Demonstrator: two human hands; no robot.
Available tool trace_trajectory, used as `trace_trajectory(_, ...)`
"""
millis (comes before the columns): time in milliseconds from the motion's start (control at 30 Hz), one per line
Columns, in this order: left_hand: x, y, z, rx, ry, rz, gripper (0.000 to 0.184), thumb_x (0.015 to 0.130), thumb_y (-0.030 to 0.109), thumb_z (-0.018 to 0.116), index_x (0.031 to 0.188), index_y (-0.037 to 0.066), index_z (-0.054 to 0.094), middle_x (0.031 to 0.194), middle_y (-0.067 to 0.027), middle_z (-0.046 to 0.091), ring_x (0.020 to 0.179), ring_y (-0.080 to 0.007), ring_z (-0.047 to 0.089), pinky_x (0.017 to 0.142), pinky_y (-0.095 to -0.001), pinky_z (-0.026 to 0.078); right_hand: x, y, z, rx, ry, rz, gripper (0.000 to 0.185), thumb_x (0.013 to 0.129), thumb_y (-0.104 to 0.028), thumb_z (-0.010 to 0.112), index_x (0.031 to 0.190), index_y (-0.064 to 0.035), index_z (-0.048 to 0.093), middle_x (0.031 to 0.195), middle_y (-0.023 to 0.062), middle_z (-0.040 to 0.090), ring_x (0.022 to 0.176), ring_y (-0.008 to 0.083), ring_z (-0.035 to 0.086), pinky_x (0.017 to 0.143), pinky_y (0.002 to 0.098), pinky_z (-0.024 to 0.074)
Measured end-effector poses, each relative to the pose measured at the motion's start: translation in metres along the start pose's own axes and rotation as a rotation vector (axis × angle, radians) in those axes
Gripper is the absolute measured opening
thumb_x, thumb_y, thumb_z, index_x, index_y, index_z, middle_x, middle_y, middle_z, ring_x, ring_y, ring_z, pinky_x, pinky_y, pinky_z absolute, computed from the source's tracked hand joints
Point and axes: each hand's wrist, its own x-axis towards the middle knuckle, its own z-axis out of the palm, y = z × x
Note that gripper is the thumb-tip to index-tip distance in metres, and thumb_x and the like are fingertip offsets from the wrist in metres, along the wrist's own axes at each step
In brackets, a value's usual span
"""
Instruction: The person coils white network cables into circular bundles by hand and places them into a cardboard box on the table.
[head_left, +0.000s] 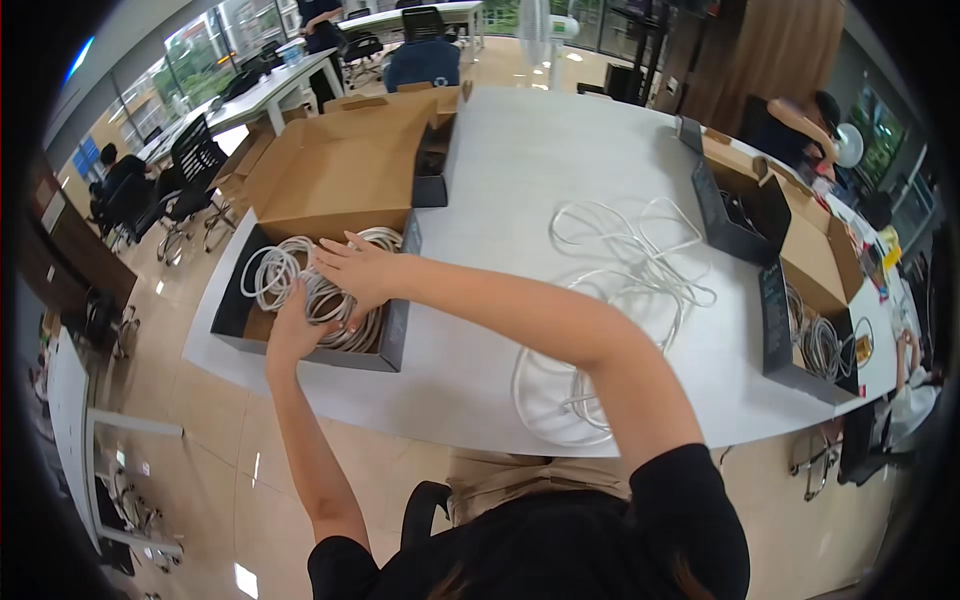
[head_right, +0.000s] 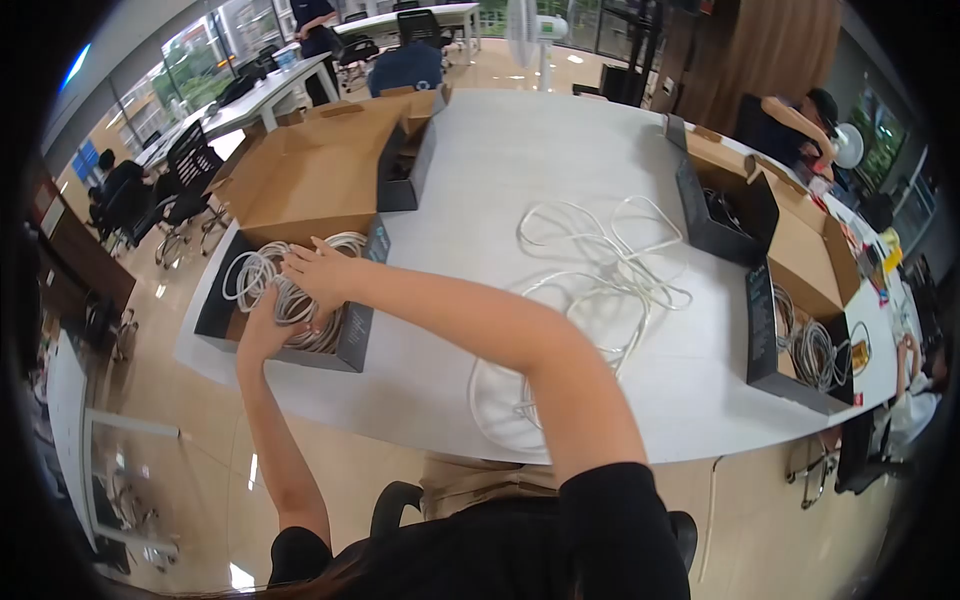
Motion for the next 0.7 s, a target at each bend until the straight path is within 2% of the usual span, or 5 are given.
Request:
trace_trajectory(200, -0.01, -0.002, 0.003, -0.068, 0.108, 0.039, 0.077, 0.067, 0.023, 0.072, 0.13, -0.001, 0.035, 0.138, -0.0179, 0.032, 0.128, -0.0298, 0.029, 0.103, -0.0361, 0.026, -0.137, 0.012, -0.12, 0.102, 0.143, 0.02, 0.072, 0.076, -0.041, 0.063, 0.133, -0.0101, 0.034, 0.139, 0.0148, 0.029, 0.128, 0.0349, 0.024, 0.105, 0.0454, 0.02)
trace_trajectory(300, -0.022, 0.031, -0.009, -0.078, 0.302, 0.171, 0.059, 0.073, 0.013, 0.066, 0.126, 0.002, 0.042, 0.132, -0.0165, 0.039, 0.123, -0.0301, 0.036, 0.1, -0.037, 0.03, -0.235, 0.024, -0.162, 0.198, 0.091, 0.428, 0.04, 0.079, -0.034, 0.061, 0.108, -0.0068, 0.058, 0.11, 0.0106, 0.058, 0.109, 0.0263, 0.049, 0.093, 0.0374, 0.0376)
trace_trajectory(467, -0.046, 0.153, -0.029, -0.409, 0.501, 0.349, 0.03, 0.077, 0.001, 0.058, 0.107, 0.002, 0.055, 0.103, -0.0105, 0.058, 0.094, -0.0235, 0.055, 0.083, -0.0312, 0.042, -0.343, 0.003, -0.208, 0.423, -0.21, 0.804, 0.031, 0.071, -0.029, 0.069, 0.089, -0.005, 0.065, 0.08, 0.0088, 0.063, 0.079, 0.0188, 0.06, 0.068, 0.0306, 0.0463)
trace_trajectory(600, -0.054, 0.232, 0.014, -0.806, -0.255, 0.544, 0.034, 0.075, 0.011, 0.066, 0.107, 0.003, 0.055, 0.096, -0.0086, 0.06, 0.091, -0.0196, 0.056, 0.078, -0.0283, 0.044, -0.351, -0.034, -0.187, 0.495, -0.093, 0.489, 0.033, 0.063, -0.025, 0.075, 0.088, -0.0057, 0.064, 0.078, 0.0079, 0.063, 0.075, 0.0208, 0.061, 0.065, 0.0307, 0.0458)
trace_trajectory(700, -0.056, 0.265, 0.055, -0.721, -0.527, 0.612, 0.041, 0.075, 0.021, 0.068, 0.109, 0.003, 0.054, 0.089, -0.0086, 0.06, 0.076, -0.0178, 0.059, 0.068, -0.0265, 0.046, -0.354, -0.035, -0.154, 0.396, -0.204, 0.436, 0.033, 0.063, -0.024, 0.076, 0.087, -0.0058, 0.062, 0.077, 0.0069, 0.062, 0.075, 0.0227, 0.06, 0.064, 0.031, 0.045)
